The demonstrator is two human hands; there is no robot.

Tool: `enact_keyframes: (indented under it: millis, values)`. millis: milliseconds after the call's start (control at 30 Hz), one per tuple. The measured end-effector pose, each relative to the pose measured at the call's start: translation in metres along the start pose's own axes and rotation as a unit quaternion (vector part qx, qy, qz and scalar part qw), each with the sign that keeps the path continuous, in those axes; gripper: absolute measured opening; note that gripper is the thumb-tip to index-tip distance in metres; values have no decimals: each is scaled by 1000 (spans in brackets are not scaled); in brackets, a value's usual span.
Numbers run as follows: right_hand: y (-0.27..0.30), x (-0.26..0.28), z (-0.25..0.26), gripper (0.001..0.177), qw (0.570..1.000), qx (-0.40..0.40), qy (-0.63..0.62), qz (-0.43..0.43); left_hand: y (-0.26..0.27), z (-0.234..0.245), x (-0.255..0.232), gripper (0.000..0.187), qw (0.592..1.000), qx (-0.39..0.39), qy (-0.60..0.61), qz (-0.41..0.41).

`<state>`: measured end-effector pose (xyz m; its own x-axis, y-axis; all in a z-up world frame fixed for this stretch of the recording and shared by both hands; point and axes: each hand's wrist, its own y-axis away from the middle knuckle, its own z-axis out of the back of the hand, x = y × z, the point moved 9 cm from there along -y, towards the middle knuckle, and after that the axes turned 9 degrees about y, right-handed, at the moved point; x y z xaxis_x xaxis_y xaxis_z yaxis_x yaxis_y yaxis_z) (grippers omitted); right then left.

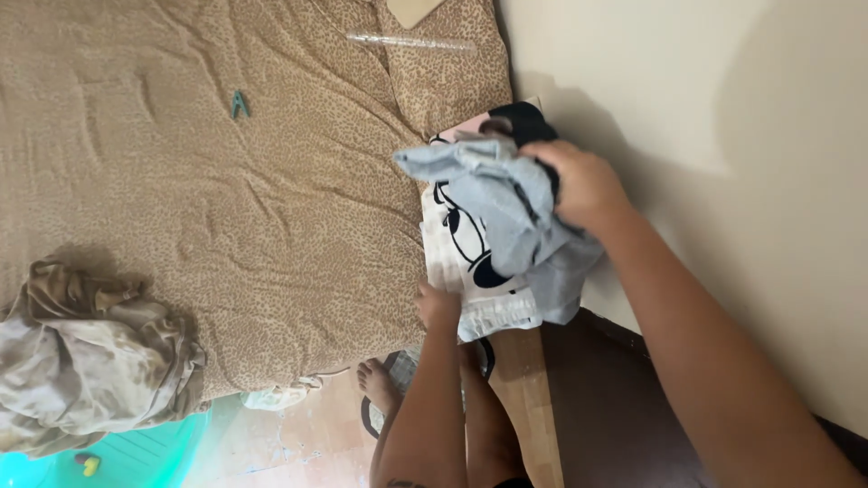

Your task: The person gathers various pieces of clothing from around the room and hangs them on a drying rack.

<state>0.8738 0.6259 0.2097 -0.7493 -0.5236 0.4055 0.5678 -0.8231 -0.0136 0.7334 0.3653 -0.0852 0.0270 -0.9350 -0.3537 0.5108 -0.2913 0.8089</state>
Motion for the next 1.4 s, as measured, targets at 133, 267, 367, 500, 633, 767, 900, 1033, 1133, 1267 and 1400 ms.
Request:
enact_keyframes:
  millis: [133,267,367,500,633,767,900,1033,1133,1267,1400]
  values:
    - [-23,6,46,55,999,-34,15,2,-13,-13,-66,79,970,-72,174,-153]
    - [-46,37,107,44,991,-106,78,29,104,8,-234,96,748,352,556,-89]
    - [-46,52,109,46,979,-116,166,14,140,22,-290,94,659,449,585,-148]
    - [-13,46,18,45,954,-117,275,11,92,-19,-249,84,604,474,638,-53]
    - [76,53,-114,51,952,2,307,-5,-37,-87,-84,74,655,347,669,54]
    - [104,82,-166,67,933,199,300,-6,-14,-49,-53,80,734,276,620,44]
    - [90,51,-177,53,886,424,119,-141,-5,-20,-71,95,860,182,473,-61]
    - [53,-15,-135,41,954,144,80,-249,-30,-26,-90,95,932,136,305,-141]
    - [63,-36,-143,62,957,95,127,-242,-27,-38,-106,92,908,203,294,-219]
    - [85,-67,-177,78,930,120,67,-340,38,14,-151,98,962,21,57,-267]
    - [82,-61,-170,82,898,133,26,-419,80,17,-180,87,936,4,-81,-341]
